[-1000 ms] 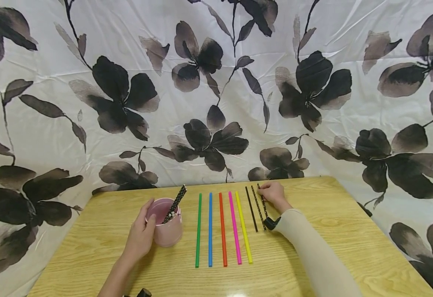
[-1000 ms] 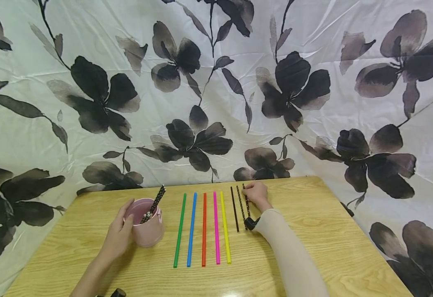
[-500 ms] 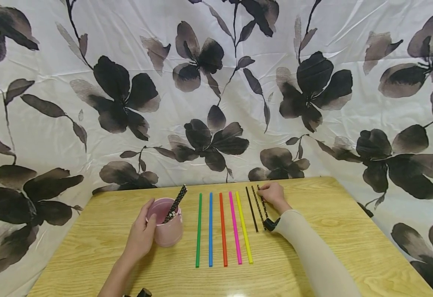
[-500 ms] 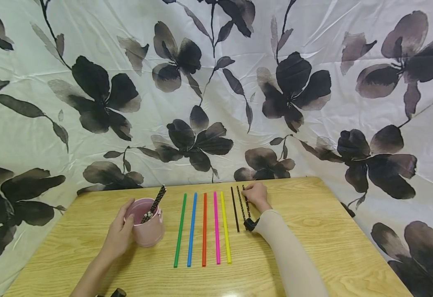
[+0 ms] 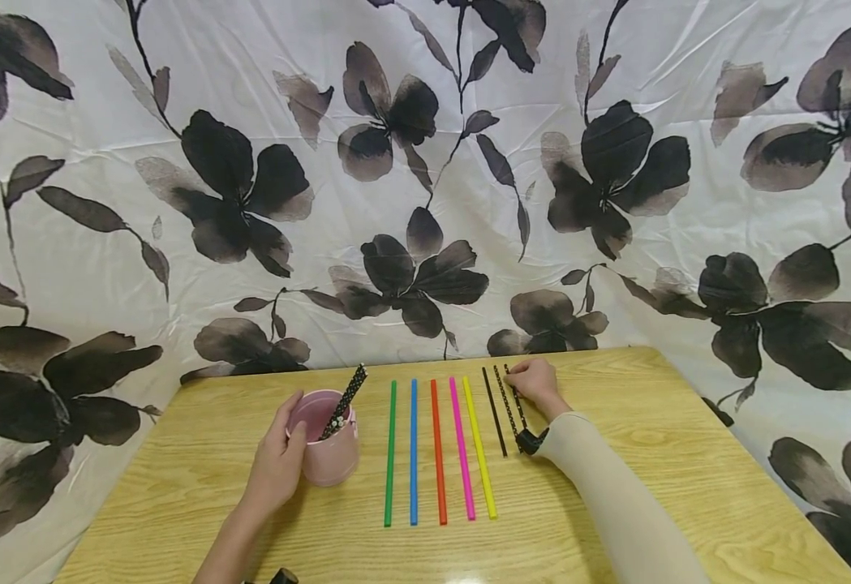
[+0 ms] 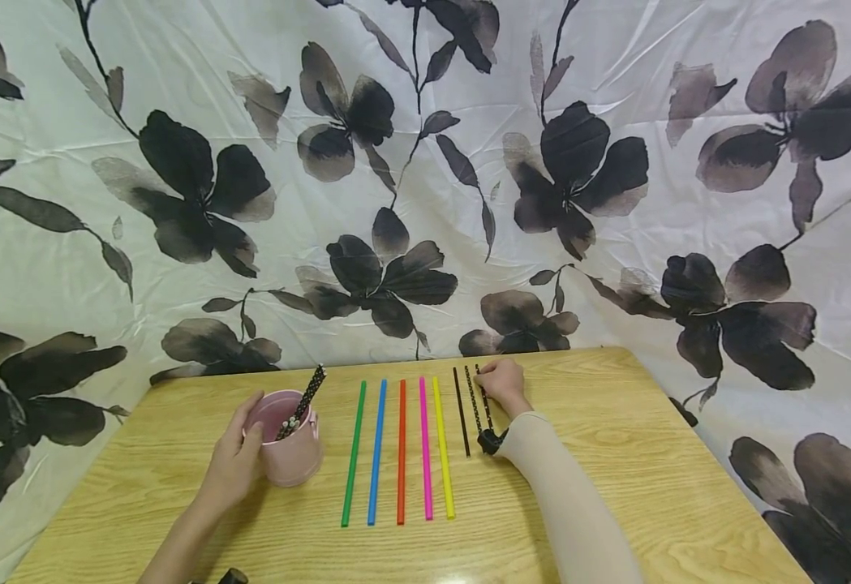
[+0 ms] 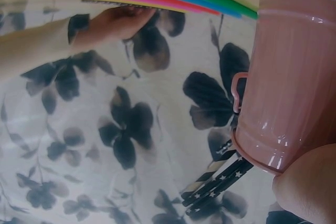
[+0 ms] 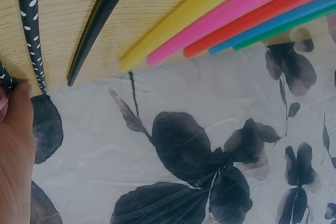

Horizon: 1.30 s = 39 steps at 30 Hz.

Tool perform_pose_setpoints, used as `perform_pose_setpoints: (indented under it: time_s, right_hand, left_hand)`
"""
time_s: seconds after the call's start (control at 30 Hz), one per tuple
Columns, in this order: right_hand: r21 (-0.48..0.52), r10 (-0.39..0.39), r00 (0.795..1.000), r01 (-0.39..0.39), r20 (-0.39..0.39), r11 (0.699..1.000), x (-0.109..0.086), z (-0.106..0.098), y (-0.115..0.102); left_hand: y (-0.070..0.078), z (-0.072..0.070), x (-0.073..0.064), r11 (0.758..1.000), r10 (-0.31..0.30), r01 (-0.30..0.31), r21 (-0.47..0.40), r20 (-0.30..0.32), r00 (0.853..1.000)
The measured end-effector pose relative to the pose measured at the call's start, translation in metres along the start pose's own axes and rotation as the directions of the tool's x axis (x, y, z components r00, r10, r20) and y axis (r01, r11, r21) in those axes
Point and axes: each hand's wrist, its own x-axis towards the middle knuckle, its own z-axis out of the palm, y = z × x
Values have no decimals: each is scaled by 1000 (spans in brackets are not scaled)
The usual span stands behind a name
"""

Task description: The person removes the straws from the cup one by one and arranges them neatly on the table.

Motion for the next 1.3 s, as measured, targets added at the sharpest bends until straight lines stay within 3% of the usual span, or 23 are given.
perform_pose_setpoints:
  time_s: [1.3]
  right_hand:
    - [123, 19, 1000, -18, -8, 992, -3, -1, 5]
  left_hand:
    - [0, 0, -1, 1000, 15, -15, 2, -18, 1000]
